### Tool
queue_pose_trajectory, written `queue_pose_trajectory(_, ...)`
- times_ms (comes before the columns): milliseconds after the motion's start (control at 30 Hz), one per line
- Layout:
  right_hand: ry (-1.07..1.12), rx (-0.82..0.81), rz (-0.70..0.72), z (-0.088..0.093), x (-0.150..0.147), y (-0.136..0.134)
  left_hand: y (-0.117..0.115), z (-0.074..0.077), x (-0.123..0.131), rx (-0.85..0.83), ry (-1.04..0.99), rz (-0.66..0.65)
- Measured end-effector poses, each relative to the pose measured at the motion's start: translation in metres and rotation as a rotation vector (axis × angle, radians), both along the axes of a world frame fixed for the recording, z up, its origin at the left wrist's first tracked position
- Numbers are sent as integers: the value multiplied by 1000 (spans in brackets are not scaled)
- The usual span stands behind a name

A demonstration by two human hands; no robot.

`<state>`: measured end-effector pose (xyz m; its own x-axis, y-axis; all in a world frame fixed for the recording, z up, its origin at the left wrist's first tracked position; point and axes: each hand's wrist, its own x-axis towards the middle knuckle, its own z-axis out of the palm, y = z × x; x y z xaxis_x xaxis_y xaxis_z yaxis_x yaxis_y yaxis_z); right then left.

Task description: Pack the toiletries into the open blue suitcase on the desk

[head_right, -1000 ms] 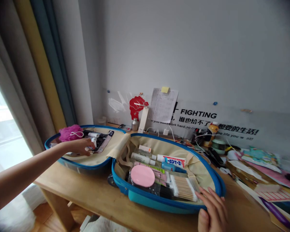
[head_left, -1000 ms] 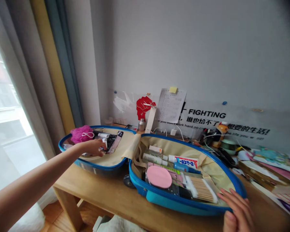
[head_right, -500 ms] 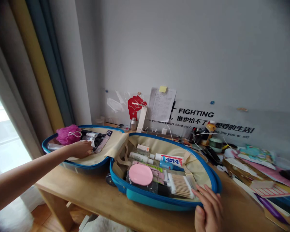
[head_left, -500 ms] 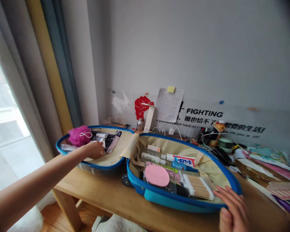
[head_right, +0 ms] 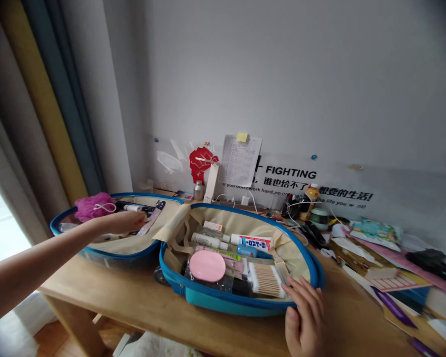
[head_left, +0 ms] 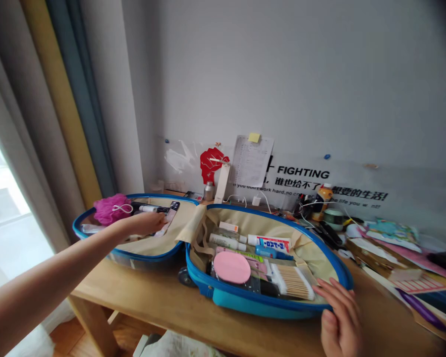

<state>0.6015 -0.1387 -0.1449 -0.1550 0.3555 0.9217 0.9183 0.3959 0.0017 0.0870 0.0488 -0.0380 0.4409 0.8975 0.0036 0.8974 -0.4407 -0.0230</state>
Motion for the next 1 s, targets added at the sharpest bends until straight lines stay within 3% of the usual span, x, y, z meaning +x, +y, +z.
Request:
queue_pose_trajectory(100, -4, 0, 10, 1, -1, 0, 2, 29, 43, 18, -114, 17)
queue_pose_trajectory(200, -3, 16, 26, 4, -4, -2, 2, 48, 104, -90, -227, -148)
queue_pose_trajectory(300, -20, -2, 13, 7, -6, -4, 2, 51, 166, -167, -229, -282)
queue_pose_trajectory(433, 10, -7, 15, 7, -7, -6, 6, 38, 224, -217, -156, -321)
queue_pose_trajectory(633, 38, -12, 42, 6, -8, -6, 5, 16, 261, -175, -58, -326)
queue_pose_trajectory(1000, 47, -38, 56, 6, -7, -8, -14, 6, 290, -149, 47, -391)
